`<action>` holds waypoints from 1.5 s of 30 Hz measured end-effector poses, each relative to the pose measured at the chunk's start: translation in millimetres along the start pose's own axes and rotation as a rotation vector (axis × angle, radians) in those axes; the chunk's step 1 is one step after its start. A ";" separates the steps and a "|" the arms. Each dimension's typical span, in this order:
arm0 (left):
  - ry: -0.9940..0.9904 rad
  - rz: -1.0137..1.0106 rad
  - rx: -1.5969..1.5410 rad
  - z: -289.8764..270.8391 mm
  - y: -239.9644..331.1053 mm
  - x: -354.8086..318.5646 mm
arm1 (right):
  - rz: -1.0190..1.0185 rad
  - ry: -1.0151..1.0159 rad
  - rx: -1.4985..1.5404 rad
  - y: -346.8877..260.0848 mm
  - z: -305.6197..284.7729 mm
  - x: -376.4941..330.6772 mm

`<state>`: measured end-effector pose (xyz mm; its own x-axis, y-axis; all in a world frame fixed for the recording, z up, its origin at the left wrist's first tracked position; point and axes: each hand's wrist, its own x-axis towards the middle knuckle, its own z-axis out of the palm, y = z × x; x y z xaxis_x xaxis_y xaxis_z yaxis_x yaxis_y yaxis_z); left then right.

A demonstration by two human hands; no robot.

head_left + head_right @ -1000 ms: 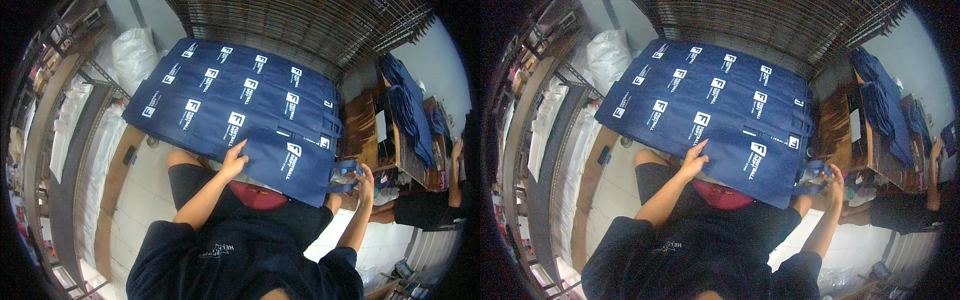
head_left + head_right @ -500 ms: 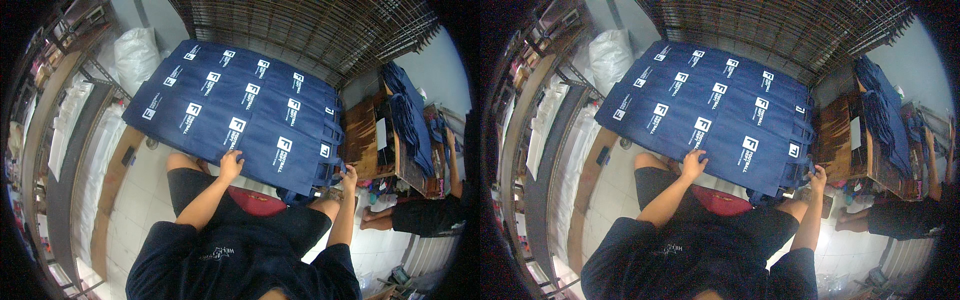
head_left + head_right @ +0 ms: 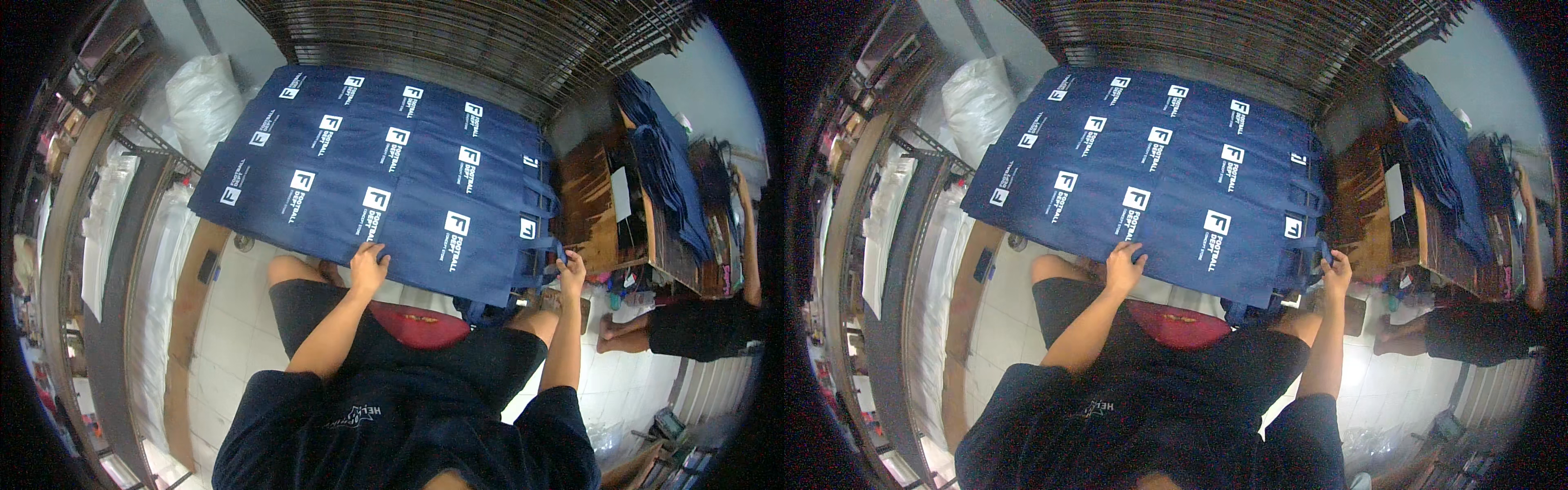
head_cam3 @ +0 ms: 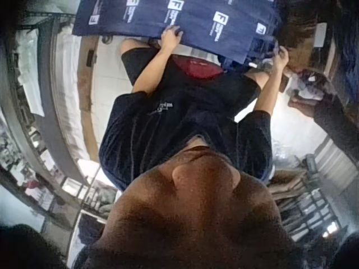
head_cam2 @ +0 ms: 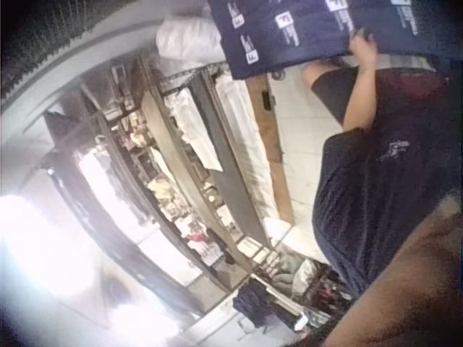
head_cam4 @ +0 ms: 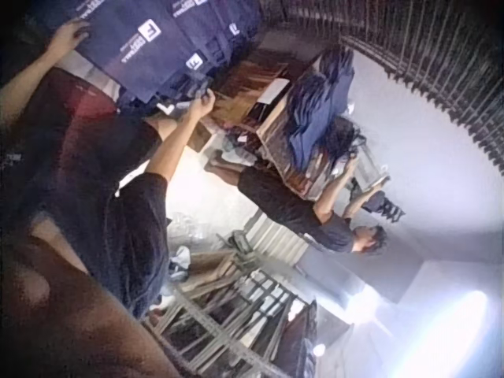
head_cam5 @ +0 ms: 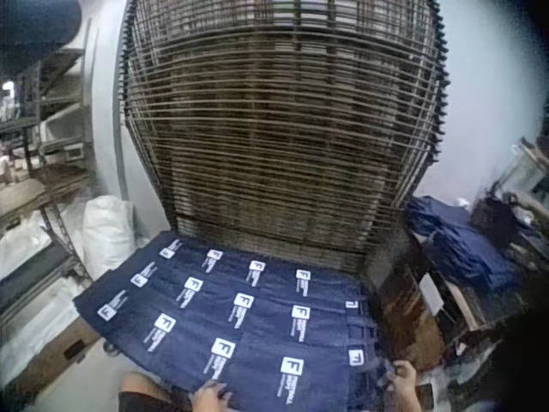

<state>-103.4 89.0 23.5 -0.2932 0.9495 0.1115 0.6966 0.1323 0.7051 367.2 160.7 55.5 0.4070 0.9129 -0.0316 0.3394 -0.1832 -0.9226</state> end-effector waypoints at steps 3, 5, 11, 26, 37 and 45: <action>-0.003 -0.003 -0.003 -2.6 1.7 0.2 | -0.050 -0.033 0.073 -7.1 3.0 -5.5; 0.000 0.011 -0.005 -2.5 3.1 0.9 | -0.033 -0.025 0.084 -7.4 2.4 -6.0; 0.025 0.076 0.028 3.6 -3.1 2.5 | -0.072 -0.001 0.194 3.2 5.0 -4.9; -0.004 0.042 0.078 -1.2 4.4 2.4 | -0.103 0.120 -0.008 20.4 7.2 -10.1; 0.054 0.225 0.038 -36.0 34.1 -30.6 | -0.626 0.810 -0.168 -158.0 -110.7 -8.4; -0.049 0.281 0.045 -60.4 48.8 -63.9 | -0.219 0.870 -0.885 -204.3 -255.6 149.6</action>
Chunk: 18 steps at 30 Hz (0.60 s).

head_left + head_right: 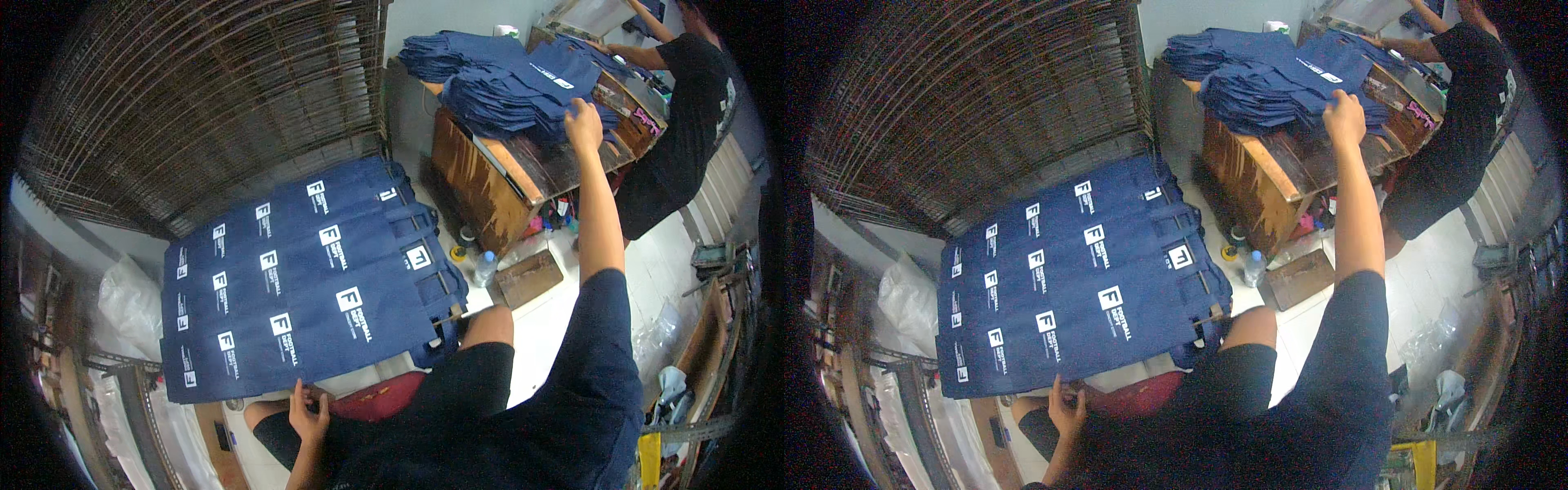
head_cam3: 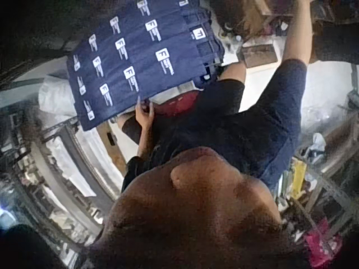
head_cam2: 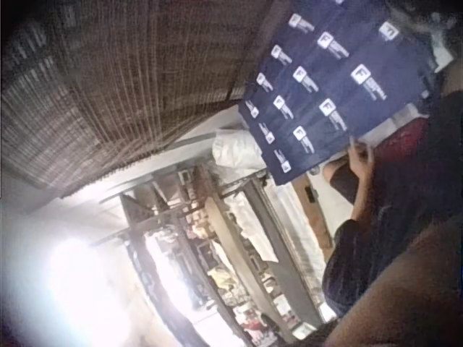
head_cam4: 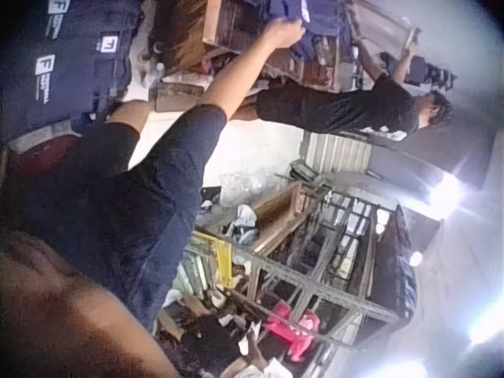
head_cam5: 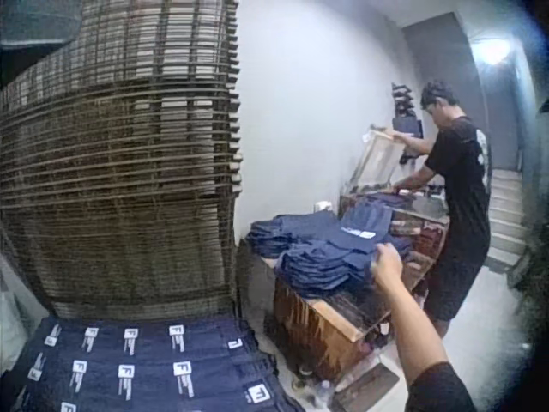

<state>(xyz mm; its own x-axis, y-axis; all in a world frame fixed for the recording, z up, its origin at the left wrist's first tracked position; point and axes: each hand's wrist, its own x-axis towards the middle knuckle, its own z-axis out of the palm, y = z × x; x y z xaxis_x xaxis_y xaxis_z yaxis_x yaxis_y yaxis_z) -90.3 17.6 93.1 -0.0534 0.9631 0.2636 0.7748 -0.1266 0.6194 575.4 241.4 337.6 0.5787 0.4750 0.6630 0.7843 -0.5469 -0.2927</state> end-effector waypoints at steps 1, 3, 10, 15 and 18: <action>-0.003 0.016 0.018 -4.9 4.0 -1.7 | 0.019 -0.066 -0.100 -0.5 8.0 12.6; 0.004 0.038 0.056 -16.2 7.4 -6.8 | 0.033 -0.109 -0.121 0.1 31.7 32.2; -0.002 0.053 0.175 -36.6 14.1 -23.3 | 0.096 -0.348 -0.233 -8.5 57.6 59.9; -0.069 0.209 0.099 -10.4 22.3 13.1 | -0.002 -0.135 -0.159 11.4 60.3 65.3; -0.126 0.175 0.001 12.0 75.9 47.5 | 0.046 0.131 0.170 -11.3 16.4 36.0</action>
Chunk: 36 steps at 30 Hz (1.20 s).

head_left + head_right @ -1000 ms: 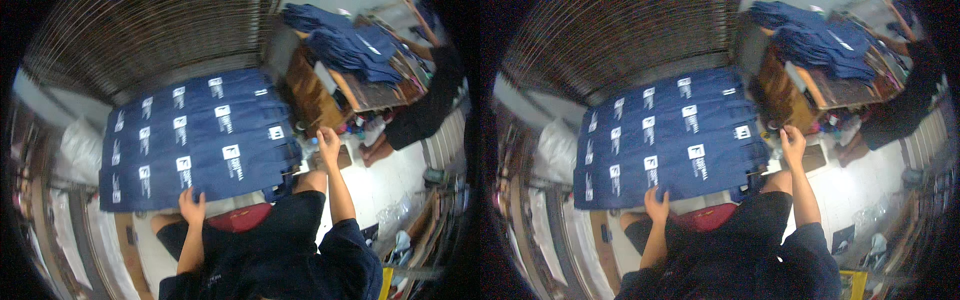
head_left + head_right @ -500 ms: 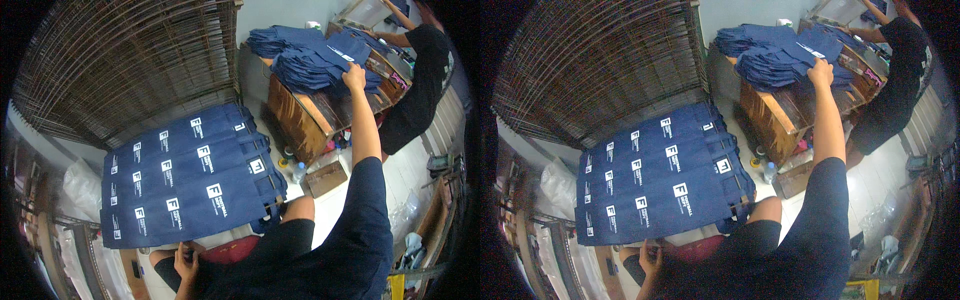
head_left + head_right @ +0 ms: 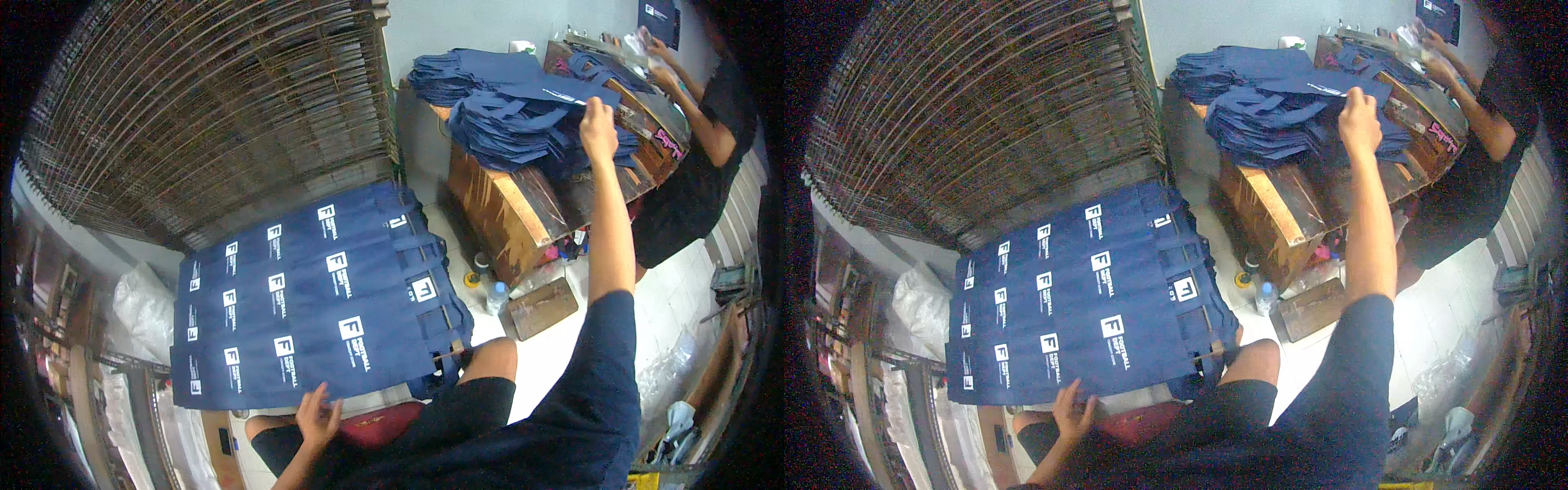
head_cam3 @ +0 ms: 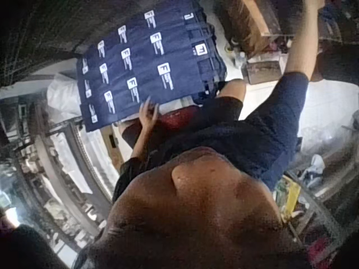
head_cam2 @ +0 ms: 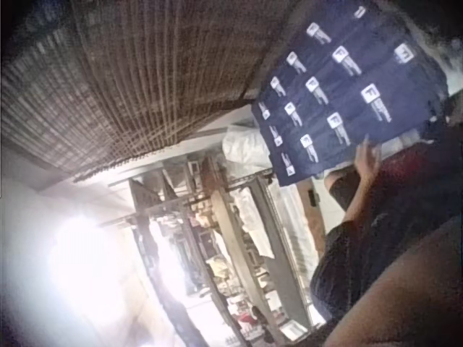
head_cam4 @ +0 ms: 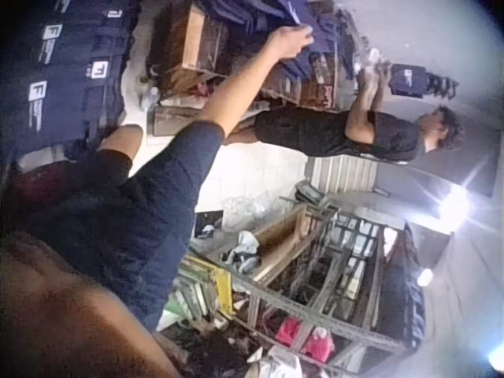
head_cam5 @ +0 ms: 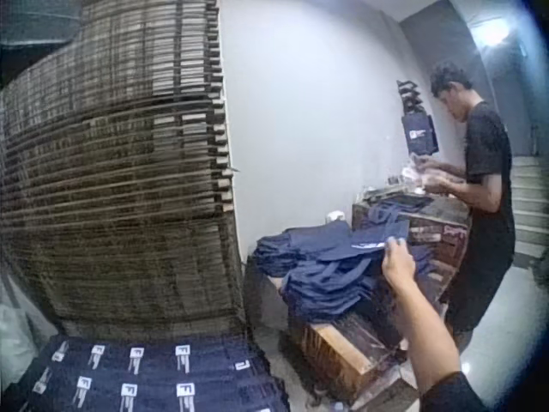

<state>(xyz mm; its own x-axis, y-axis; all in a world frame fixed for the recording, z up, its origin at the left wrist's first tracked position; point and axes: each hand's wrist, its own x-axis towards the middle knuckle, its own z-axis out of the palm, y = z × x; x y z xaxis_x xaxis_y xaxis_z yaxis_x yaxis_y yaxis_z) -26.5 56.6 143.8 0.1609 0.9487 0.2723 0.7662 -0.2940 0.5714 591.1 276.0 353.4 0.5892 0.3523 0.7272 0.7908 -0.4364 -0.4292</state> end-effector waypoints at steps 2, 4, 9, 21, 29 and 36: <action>-0.070 0.004 -0.258 23.6 31.1 33.5 | -0.198 0.078 0.147 42.5 -6.5 6.2; -0.150 -0.037 -0.566 52.1 61.4 57.5 | -0.074 -0.104 0.762 46.7 -30.6 -27.8; -0.990 -0.452 -1.388 128.7 156.7 138.4 | 0.290 -0.147 1.043 84.4 -130.4 -120.7; -0.913 -0.415 -1.401 147.1 257.3 173.9 | 0.908 -0.626 1.016 117.5 -210.5 -270.4; -1.329 -0.726 -1.777 205.9 194.7 119.9 | 0.784 -0.757 1.022 127.6 -247.2 -290.9; -1.192 -0.292 -1.273 138.0 188.7 71.5 | 0.828 -0.781 0.697 99.8 -311.9 -291.6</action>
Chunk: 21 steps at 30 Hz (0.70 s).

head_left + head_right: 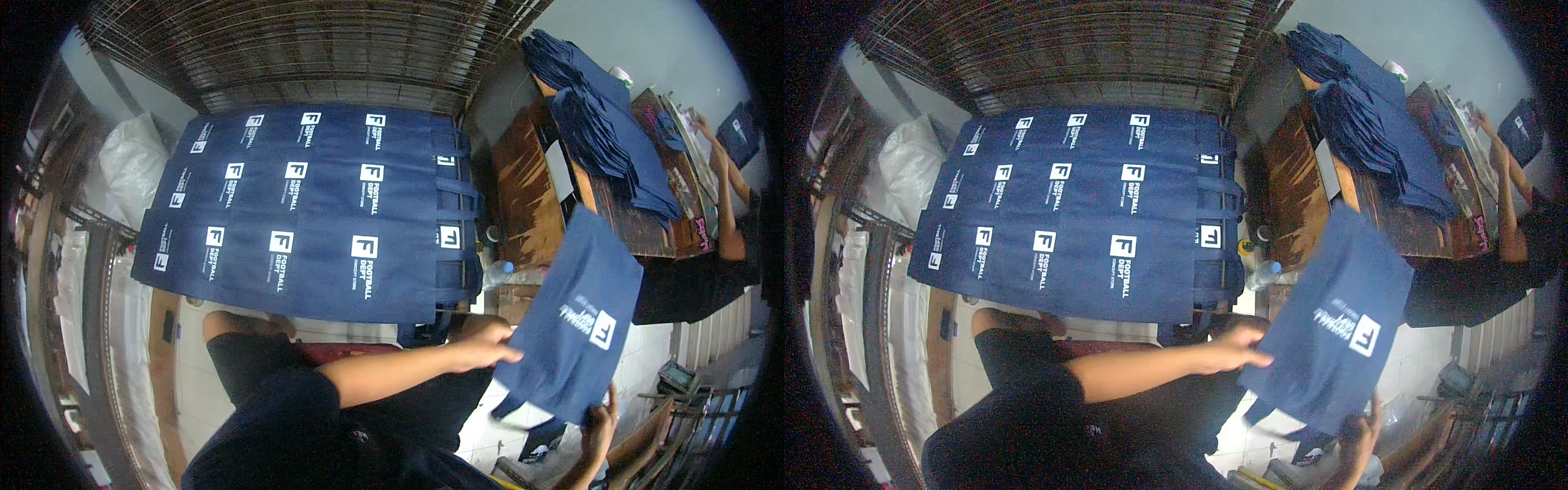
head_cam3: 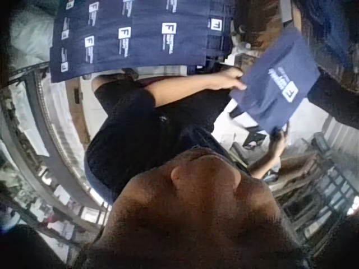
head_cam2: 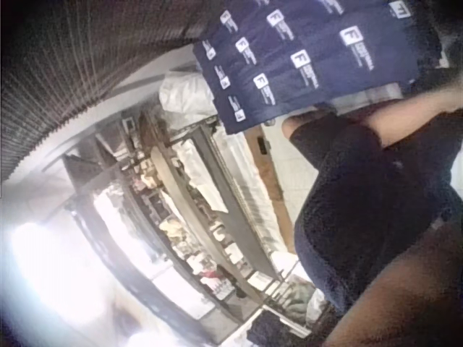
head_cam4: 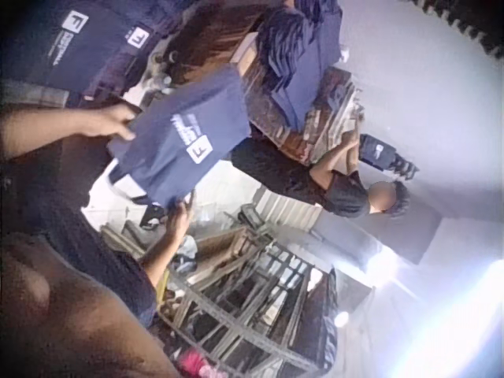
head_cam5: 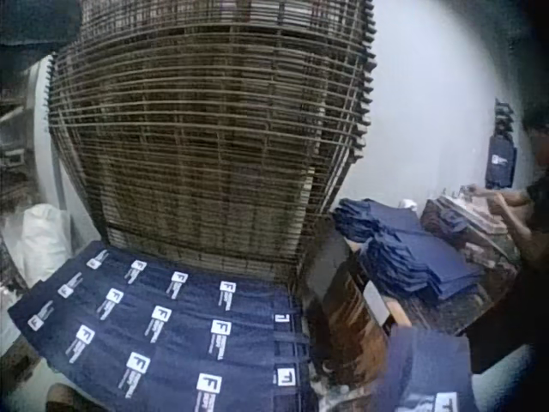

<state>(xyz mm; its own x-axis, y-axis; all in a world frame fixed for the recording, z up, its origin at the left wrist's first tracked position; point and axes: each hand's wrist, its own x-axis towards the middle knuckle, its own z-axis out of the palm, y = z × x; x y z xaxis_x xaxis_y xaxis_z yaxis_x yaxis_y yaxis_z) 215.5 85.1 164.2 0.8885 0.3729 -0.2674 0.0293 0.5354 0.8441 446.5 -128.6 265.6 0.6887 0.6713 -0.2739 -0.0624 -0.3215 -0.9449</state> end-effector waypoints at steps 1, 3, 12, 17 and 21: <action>0.016 -0.047 0.019 -1.5 -16.7 -14.2 | 0.121 0.057 -0.130 12.0 -3.6 -0.7; 0.070 -0.105 0.049 -4.6 -56.7 -36.3 | -0.020 -0.132 -0.431 77.8 -36.1 19.3; 0.332 0.284 0.117 -57.4 -53.0 -96.5 | 0.028 -0.422 -0.294 35.9 105.3 34.2; 0.505 0.477 0.224 -118.7 -7.2 -78.5 | -0.184 -0.490 -0.066 34.2 179.5 100.0; 0.716 0.536 0.259 -173.9 44.9 -62.0 | -0.059 -0.455 0.035 7.7 269.7 151.1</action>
<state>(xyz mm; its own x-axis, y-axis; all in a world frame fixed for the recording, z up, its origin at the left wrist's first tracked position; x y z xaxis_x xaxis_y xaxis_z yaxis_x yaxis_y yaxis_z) 82.0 217.9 137.9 0.3207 0.9464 0.0382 -0.1255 0.0025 0.9921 355.2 150.5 168.5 0.3047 0.9155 -0.2626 -0.0621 -0.2560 -0.9647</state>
